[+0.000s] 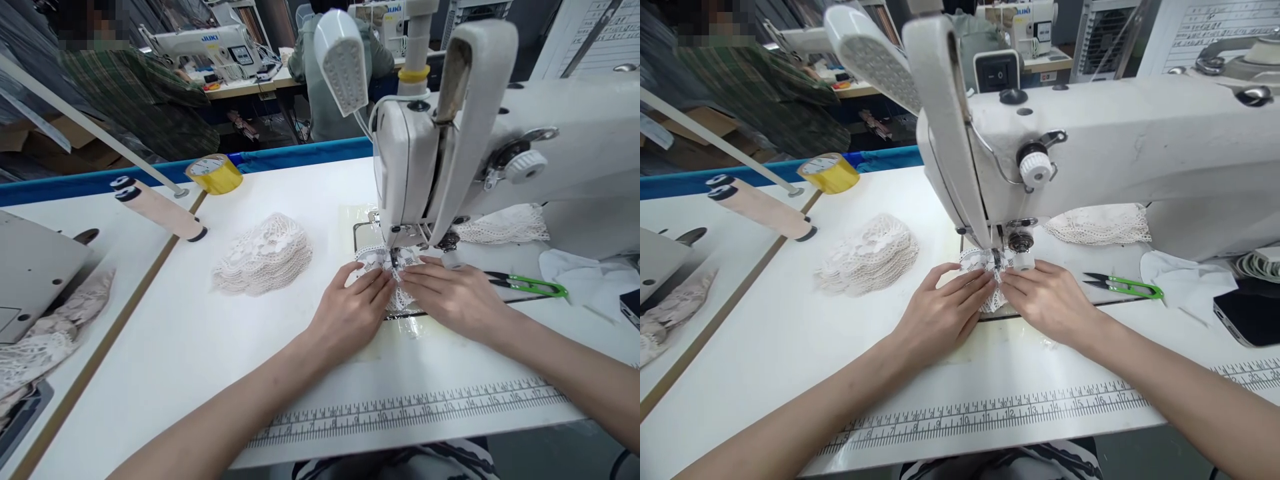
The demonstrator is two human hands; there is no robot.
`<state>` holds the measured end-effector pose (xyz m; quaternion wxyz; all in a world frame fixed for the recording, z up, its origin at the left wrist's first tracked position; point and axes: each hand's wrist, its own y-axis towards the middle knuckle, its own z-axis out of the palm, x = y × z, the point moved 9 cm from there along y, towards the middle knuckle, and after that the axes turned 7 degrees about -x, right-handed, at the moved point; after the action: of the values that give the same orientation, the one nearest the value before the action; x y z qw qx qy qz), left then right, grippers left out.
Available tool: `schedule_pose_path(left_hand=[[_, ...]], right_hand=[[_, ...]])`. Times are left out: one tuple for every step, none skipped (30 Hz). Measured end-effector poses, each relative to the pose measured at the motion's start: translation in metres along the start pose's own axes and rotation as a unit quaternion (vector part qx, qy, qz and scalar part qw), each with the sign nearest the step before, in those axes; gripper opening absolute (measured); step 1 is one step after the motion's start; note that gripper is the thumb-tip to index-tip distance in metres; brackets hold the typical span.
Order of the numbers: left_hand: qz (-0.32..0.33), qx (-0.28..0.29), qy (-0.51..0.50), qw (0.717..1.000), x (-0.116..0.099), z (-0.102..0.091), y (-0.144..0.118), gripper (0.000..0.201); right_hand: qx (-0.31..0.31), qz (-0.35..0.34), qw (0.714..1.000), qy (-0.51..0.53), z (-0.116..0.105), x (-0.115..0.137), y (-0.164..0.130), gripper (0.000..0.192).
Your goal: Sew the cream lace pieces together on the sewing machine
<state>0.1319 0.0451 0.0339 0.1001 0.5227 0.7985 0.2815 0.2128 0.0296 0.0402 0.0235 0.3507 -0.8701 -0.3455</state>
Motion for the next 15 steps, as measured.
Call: schedule_pose_path(left_hand=[[-0.003, -0.003, -0.002, 1.0, 0.001, 0.0, 0.001, 0.028], [-0.005, -0.006, -0.005, 1.0, 0.002, 0.0, 0.001, 0.028], [-0.008, -0.006, -0.007, 1.0, 0.004, 0.001, 0.002, 0.028], [-0.012, -0.005, -0.008, 1.0, 0.006, 0.002, 0.003, 0.028], [-0.017, -0.005, -0.009, 1.0, 0.007, 0.002, 0.003, 0.028], [-0.02, -0.005, -0.009, 1.0, 0.008, 0.002, 0.004, 0.028], [-0.022, -0.006, -0.01, 1.0, 0.008, 0.002, 0.004, 0.028], [-0.021, -0.008, -0.012, 1.0, 0.007, 0.001, 0.003, 0.028], [-0.018, -0.01, -0.014, 1.0, 0.004, -0.001, 0.003, 0.028], [-0.015, -0.011, -0.017, 1.0, 0.002, -0.002, 0.002, 0.027], [-0.014, -0.01, -0.018, 1.0, 0.0, -0.002, 0.001, 0.027], [-0.015, -0.009, -0.019, 1.0, -0.001, -0.003, 0.0, 0.027], [-0.018, -0.008, -0.018, 1.0, -0.002, -0.003, 0.0, 0.027], [-0.021, -0.008, -0.017, 1.0, -0.002, -0.003, -0.001, 0.027], [-0.024, -0.008, -0.016, 1.0, -0.002, -0.003, -0.001, 0.027]], right_hand=[[-0.001, 0.0, 1.0, 0.0, 0.0, 0.0, 0.0, 0.019], [-0.002, 0.0, 1.0, 0.0, 0.001, 0.0, 0.0, 0.019], [-0.003, 0.0, 1.0, -0.001, 0.001, 0.0, 0.0, 0.019], [-0.003, 0.0, 1.0, -0.002, 0.001, 0.0, 0.0, 0.019], [-0.003, 0.001, 1.0, -0.004, 0.001, 0.0, 0.0, 0.019], [-0.003, 0.001, 1.0, -0.006, 0.001, 0.001, 0.0, 0.019], [-0.001, 0.002, 1.0, -0.01, 0.002, 0.001, 0.0, 0.019], [-0.001, 0.002, 1.0, -0.013, 0.002, 0.001, 0.0, 0.019], [0.0, 0.002, 1.0, -0.016, 0.002, 0.002, -0.001, 0.019], [0.0, 0.002, 1.0, -0.018, 0.002, 0.002, -0.001, 0.019], [0.0, 0.001, 1.0, -0.019, 0.002, 0.002, -0.001, 0.02], [-0.001, 0.001, 1.0, -0.019, 0.002, 0.003, -0.002, 0.02], [-0.002, 0.001, 1.0, -0.02, 0.002, 0.003, -0.002, 0.021], [-0.003, 0.0, 1.0, -0.021, 0.002, 0.003, -0.002, 0.021], [-0.004, -0.001, 1.0, -0.023, 0.002, 0.004, -0.001, 0.022]])
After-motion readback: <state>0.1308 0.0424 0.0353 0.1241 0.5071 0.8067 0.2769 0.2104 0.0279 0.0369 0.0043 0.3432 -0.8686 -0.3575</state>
